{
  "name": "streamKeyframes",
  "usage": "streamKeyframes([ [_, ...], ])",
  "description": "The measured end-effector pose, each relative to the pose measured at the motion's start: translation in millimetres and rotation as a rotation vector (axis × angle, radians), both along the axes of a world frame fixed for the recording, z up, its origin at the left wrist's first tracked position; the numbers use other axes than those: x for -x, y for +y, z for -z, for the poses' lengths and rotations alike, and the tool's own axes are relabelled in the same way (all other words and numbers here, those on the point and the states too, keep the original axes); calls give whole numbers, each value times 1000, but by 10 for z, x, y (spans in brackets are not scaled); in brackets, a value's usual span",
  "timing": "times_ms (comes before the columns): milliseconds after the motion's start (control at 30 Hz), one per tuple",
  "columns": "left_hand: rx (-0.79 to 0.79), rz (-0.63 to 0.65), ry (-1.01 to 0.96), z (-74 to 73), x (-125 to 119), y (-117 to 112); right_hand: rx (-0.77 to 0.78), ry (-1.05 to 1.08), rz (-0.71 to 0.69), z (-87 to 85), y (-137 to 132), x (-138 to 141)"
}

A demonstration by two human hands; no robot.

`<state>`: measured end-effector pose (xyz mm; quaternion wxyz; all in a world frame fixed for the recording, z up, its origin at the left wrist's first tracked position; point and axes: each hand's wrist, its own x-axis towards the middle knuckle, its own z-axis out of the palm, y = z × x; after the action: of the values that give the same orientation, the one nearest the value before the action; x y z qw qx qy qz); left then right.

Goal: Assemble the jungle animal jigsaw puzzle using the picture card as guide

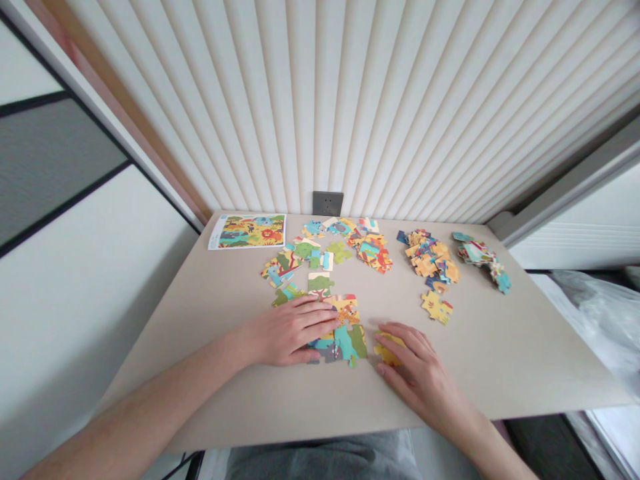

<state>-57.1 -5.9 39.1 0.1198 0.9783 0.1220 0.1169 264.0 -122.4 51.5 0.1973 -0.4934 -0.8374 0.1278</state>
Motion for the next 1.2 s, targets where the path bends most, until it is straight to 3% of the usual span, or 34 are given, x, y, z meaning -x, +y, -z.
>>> streamKeyframes([
  [333, -6, -7, -25, 25, 6, -4, 6, -77, -150, -106, 112, 344],
  [1200, -36, 0, -48, 32, 10, -2, -22, -93, -179, -88, 153, 379],
])
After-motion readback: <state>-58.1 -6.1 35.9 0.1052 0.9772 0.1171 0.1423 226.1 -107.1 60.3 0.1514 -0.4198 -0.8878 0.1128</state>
